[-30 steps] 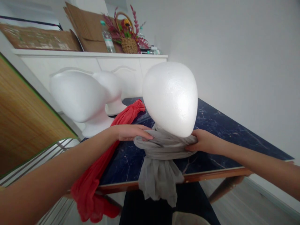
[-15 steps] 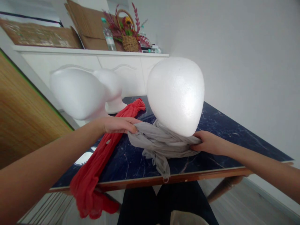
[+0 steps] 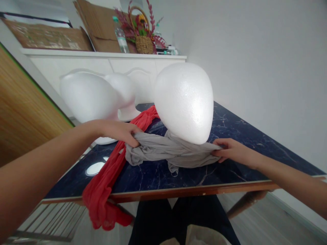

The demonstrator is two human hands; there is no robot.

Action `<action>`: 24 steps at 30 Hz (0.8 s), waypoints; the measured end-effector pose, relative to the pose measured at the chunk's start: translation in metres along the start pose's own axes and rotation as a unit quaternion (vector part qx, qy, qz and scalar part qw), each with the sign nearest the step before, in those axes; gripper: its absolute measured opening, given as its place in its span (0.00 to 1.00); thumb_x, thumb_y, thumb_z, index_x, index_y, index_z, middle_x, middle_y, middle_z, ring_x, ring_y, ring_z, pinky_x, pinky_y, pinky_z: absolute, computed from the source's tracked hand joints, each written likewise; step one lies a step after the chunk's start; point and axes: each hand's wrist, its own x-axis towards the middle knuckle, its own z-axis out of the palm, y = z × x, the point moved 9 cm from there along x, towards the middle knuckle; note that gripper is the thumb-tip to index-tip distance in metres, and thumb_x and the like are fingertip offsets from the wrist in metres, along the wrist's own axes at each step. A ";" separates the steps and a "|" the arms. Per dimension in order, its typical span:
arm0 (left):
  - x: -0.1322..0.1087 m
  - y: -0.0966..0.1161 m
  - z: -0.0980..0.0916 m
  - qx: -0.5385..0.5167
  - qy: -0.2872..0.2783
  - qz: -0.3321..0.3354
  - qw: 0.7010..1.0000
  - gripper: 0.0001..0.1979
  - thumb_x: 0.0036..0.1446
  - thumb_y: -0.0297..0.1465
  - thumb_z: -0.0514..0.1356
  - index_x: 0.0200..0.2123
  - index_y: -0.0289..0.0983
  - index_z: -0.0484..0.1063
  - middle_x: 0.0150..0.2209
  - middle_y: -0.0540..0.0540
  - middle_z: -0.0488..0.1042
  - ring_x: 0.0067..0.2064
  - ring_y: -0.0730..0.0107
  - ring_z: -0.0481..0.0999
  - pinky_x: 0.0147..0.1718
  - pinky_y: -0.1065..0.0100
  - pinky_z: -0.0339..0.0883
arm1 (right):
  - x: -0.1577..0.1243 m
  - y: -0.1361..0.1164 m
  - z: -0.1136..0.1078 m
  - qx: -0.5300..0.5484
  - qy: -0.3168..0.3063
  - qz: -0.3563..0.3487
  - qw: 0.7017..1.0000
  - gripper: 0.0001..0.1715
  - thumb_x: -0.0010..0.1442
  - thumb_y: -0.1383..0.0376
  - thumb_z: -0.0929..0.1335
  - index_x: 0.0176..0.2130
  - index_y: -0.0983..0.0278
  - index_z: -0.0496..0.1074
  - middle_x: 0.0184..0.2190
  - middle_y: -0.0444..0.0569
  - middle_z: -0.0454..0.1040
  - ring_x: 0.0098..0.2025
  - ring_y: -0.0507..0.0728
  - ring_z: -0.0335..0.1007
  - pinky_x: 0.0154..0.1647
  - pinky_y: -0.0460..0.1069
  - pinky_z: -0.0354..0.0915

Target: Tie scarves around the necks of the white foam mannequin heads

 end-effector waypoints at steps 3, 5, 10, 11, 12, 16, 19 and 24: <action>0.000 0.002 0.004 -0.038 0.042 0.048 0.997 0.25 0.47 0.25 0.58 0.52 0.34 0.71 0.48 0.46 0.79 0.48 0.63 0.77 0.45 0.72 0.71 | -0.004 -0.009 0.001 0.091 -0.002 -0.011 0.996 0.14 0.52 0.57 0.72 0.32 0.65 0.70 0.26 0.44 0.71 0.27 0.50 0.68 0.25 0.44 0.67; -0.003 0.005 0.011 -0.064 0.061 0.068 0.994 0.29 0.47 0.27 0.58 0.56 0.37 0.68 0.52 0.45 0.77 0.50 0.61 0.76 0.48 0.70 0.70 | -0.003 -0.015 -0.001 0.113 0.009 -0.022 0.993 0.16 0.52 0.56 0.73 0.33 0.64 0.69 0.22 0.42 0.70 0.22 0.48 0.64 0.19 0.42 0.60; -0.016 0.002 0.024 -0.053 0.070 0.041 0.995 0.22 0.50 0.33 0.56 0.49 0.37 0.74 0.47 0.44 0.79 0.48 0.57 0.77 0.46 0.66 0.71 | 0.006 -0.019 -0.011 0.073 0.056 -0.054 0.994 0.20 0.48 0.55 0.75 0.34 0.65 0.69 0.17 0.39 0.67 0.17 0.47 0.58 0.15 0.41 0.52; -0.018 0.000 0.024 0.000 0.075 0.026 0.997 0.19 0.51 0.34 0.56 0.46 0.37 0.75 0.45 0.45 0.80 0.46 0.57 0.77 0.45 0.67 0.71 | 0.009 -0.018 -0.012 0.056 0.058 -0.052 0.995 0.20 0.48 0.55 0.74 0.35 0.65 0.69 0.17 0.38 0.66 0.16 0.46 0.56 0.15 0.41 0.51; -0.020 -0.002 0.022 0.068 0.089 0.007 0.994 0.17 0.51 0.33 0.56 0.43 0.38 0.76 0.42 0.46 0.80 0.43 0.58 0.78 0.42 0.67 0.70 | 0.011 -0.015 -0.012 0.040 0.059 -0.046 0.996 0.20 0.49 0.54 0.74 0.35 0.65 0.69 0.16 0.38 0.66 0.16 0.46 0.55 0.14 0.41 0.50; -0.026 0.001 0.012 0.257 0.174 -0.053 0.949 0.12 0.51 0.33 0.58 0.38 0.39 0.77 0.32 0.48 0.79 0.35 0.59 0.77 0.36 0.66 0.67 | 0.014 -0.008 -0.015 -0.005 0.077 -0.025 0.997 0.20 0.48 0.54 0.73 0.35 0.64 0.68 0.13 0.37 0.63 0.15 0.46 0.54 0.15 0.41 0.49; -0.030 0.018 0.031 0.144 0.153 -0.003 0.978 0.11 0.54 0.34 0.61 0.40 0.39 0.77 0.37 0.50 0.79 0.38 0.64 0.77 0.37 0.70 0.68 | 0.012 -0.003 -0.018 -0.037 0.086 -0.008 0.996 0.23 0.48 0.49 0.73 0.30 0.63 0.67 0.12 0.37 0.62 0.14 0.47 0.54 0.14 0.41 0.49; -0.039 0.038 0.086 -0.224 0.034 0.066 0.972 0.16 0.57 0.35 0.64 0.48 0.37 0.73 0.42 0.49 0.79 0.43 0.68 0.76 0.41 0.72 0.71 | 0.002 0.016 0.016 0.145 -0.056 0.108 0.982 0.33 0.62 0.43 0.61 0.25 0.67 0.71 0.22 0.48 0.72 0.16 0.48 0.63 0.14 0.41 0.56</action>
